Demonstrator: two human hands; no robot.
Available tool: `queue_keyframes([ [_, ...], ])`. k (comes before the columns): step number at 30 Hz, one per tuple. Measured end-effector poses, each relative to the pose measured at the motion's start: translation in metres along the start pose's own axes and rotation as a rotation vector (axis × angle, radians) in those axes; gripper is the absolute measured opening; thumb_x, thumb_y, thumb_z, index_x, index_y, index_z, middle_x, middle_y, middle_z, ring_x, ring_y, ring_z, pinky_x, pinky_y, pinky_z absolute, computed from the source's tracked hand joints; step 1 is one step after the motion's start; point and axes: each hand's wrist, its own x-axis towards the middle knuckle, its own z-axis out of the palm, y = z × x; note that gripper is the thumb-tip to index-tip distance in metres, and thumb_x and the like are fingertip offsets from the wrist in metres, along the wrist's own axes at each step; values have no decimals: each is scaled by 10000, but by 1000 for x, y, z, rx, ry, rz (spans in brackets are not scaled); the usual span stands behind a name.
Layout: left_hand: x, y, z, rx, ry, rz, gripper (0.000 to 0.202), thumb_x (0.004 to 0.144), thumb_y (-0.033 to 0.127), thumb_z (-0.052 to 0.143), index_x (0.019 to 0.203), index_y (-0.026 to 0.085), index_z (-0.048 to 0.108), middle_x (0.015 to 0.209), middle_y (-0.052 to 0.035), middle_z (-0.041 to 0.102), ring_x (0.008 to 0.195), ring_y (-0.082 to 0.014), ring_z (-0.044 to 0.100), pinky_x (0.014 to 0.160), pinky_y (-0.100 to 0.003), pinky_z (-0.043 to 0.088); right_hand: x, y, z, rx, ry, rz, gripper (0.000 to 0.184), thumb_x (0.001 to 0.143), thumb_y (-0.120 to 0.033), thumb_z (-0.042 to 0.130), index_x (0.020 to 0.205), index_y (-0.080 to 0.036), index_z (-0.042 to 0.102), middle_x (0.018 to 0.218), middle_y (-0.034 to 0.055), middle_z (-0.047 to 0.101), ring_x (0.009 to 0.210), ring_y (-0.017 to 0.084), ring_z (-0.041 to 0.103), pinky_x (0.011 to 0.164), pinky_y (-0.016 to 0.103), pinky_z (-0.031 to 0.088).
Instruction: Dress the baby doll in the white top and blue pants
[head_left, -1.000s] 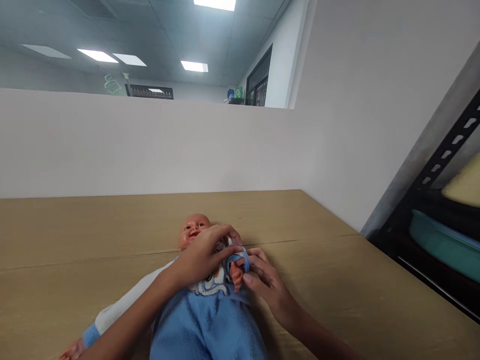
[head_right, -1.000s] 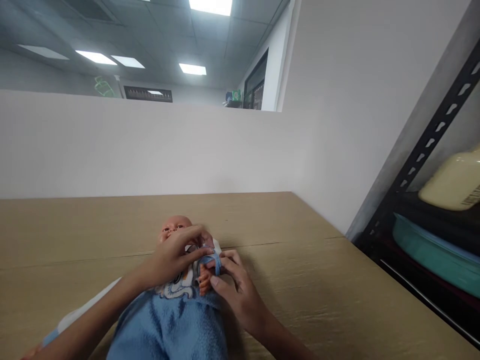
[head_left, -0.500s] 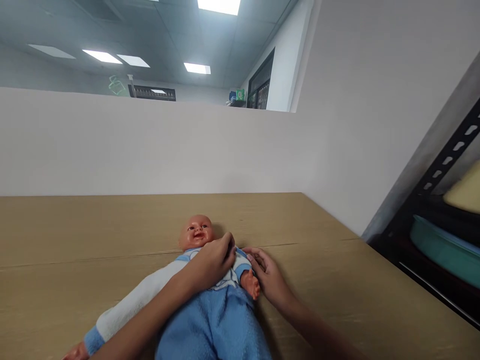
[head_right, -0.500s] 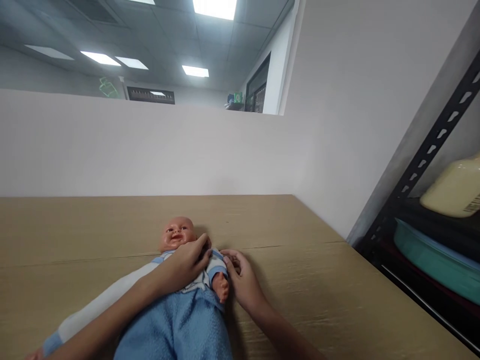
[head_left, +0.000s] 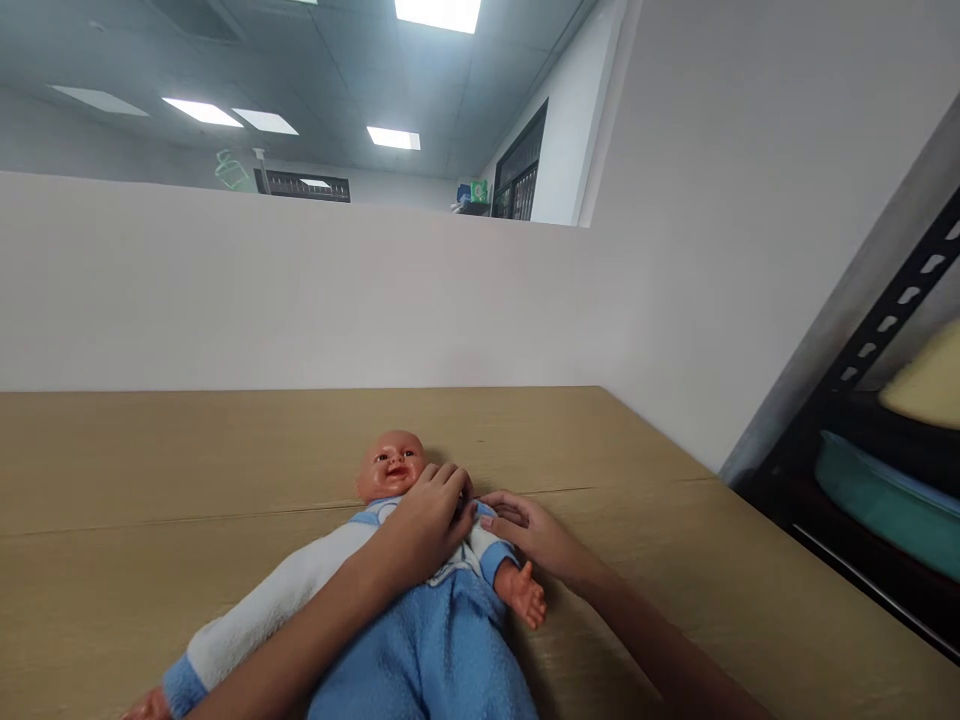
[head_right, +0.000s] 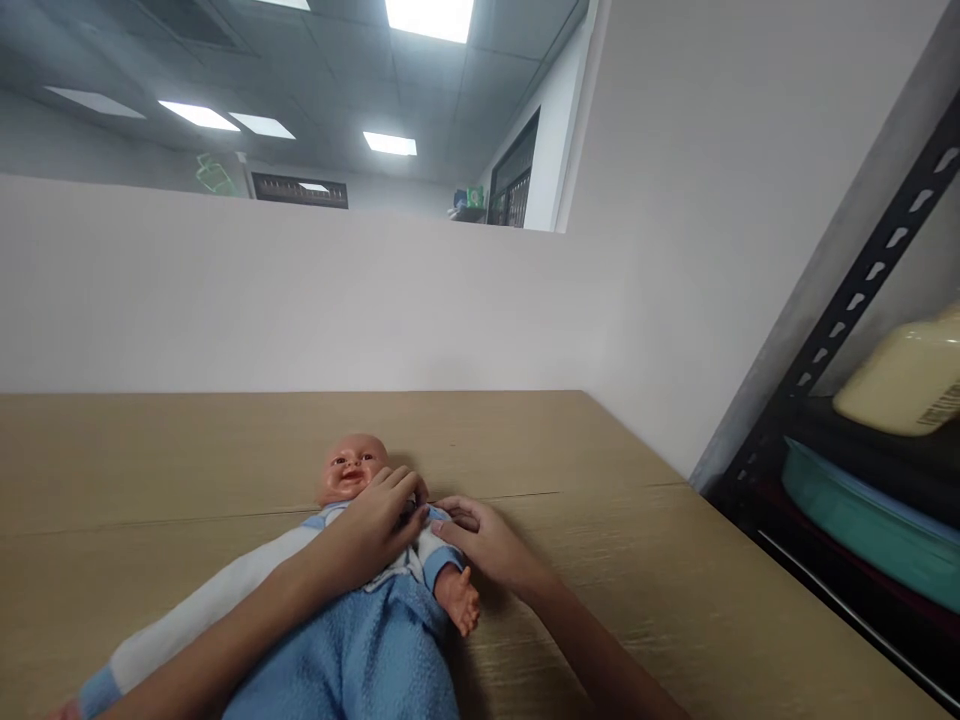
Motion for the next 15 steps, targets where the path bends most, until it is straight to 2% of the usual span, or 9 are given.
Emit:
queue_keyframes([
  [3, 0, 2, 3, 23, -21, 24, 63, 1040, 176, 472, 1050, 198, 531, 1096, -105, 647, 997, -299, 602, 855, -409, 440, 3, 1, -1, 14, 39, 42, 375, 750, -524, 851, 926, -219, 723, 894, 14, 725, 905, 228, 662, 822, 333, 519],
  [7, 0, 4, 6, -8, -44, 38, 110, 1019, 132, 442, 988, 235, 461, 1017, -68, 629, 889, -265, 608, 744, -379, 402, 6, 6, 5, 67, 73, 75, 283, 749, -461, 755, 778, -224, 604, 738, -30, 604, 700, 180, 558, 661, 297, 431],
  [10, 1, 5, 6, -46, -35, 31, 127, 1017, 134, 409, 969, 251, 409, 1002, -65, 609, 893, -263, 598, 756, -381, 411, 7, 7, 12, 108, 80, 70, 268, 728, -446, 737, 782, -228, 593, 726, -39, 567, 678, 175, 522, 659, 296, 409],
  [15, 1, 5, 4, -100, -29, 39, 128, 1010, 146, 380, 956, 262, 385, 1020, -71, 578, 911, -271, 569, 781, -394, 426, 6, 4, 17, 129, 106, 41, 257, 722, -416, 749, 857, -234, 627, 829, -25, 608, 782, 193, 541, 730, 301, 416],
])
